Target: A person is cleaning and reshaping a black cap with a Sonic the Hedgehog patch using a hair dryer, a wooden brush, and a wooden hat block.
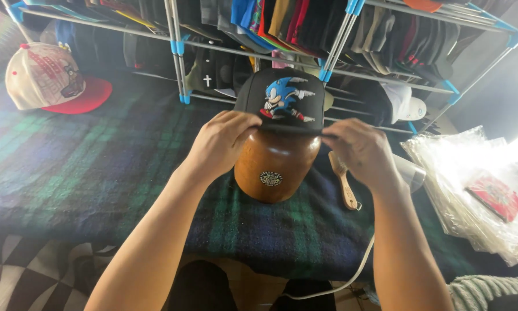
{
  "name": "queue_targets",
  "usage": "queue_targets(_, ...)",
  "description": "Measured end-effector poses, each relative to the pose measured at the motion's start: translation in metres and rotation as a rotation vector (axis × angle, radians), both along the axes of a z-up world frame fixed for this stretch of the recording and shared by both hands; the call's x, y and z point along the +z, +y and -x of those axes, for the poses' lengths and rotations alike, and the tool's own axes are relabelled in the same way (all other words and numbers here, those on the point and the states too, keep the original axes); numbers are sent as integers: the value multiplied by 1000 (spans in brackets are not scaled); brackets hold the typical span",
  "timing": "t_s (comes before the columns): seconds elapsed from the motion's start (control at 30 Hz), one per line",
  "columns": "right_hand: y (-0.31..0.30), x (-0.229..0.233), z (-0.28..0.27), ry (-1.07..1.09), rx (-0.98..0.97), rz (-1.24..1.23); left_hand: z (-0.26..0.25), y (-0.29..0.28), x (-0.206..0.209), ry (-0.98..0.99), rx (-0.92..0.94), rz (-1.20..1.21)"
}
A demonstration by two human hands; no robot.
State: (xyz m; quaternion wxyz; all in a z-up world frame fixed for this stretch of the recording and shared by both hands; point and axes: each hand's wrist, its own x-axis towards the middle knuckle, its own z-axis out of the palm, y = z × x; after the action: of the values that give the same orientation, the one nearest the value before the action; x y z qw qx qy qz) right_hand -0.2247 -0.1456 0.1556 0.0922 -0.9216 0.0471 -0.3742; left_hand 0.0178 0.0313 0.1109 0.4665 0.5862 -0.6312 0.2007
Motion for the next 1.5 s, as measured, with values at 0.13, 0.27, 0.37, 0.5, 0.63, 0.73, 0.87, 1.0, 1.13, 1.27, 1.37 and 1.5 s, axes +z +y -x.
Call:
queue_targets(0.13,6,-29,25,19,-26,3,18,24,-14,45,-95,-9)
queue_targets(0.27,16,-58,36,-6,-20,0,30,35,-37,-6,-154,11)
queue_targets(0.37,21,-88,36,-79,0,4,30,32,-69,-9,-148,27)
queue_targets(0.5,12,-133,36,-129,34,-37,29,32,-101,2,-93,20)
queue_targets(0.63,9,-143,39,-147,53,-68,33,34,-119,55,-98,20)
queue_targets(0.73,8,-113,40,-77,110,-198,25,41,-100,122,-137,-7)
queue_targets(0.87,-32,-102,14,-163,-5,-601,-19,13,-81,607,-202,3)
queue_targets(1.0,-64,-123,-48,-408,66,-1219,-42,-54,-85,1168,-291,69)
queue_targets(1.13,-73,-124,-59,-340,20,-1109,-65,-112,-142,1455,-396,57)
queue_targets(1.27,-88,-146,-53,-226,-62,-868,-37,-93,-103,1418,-387,66)
queue_targets(1.37,-102,-166,-56,-223,-43,-735,-35,-93,-103,1398,-347,65)
queue_targets(1.5,-136,-208,-55,-152,-21,-590,-69,-121,-165,1339,-252,-29)
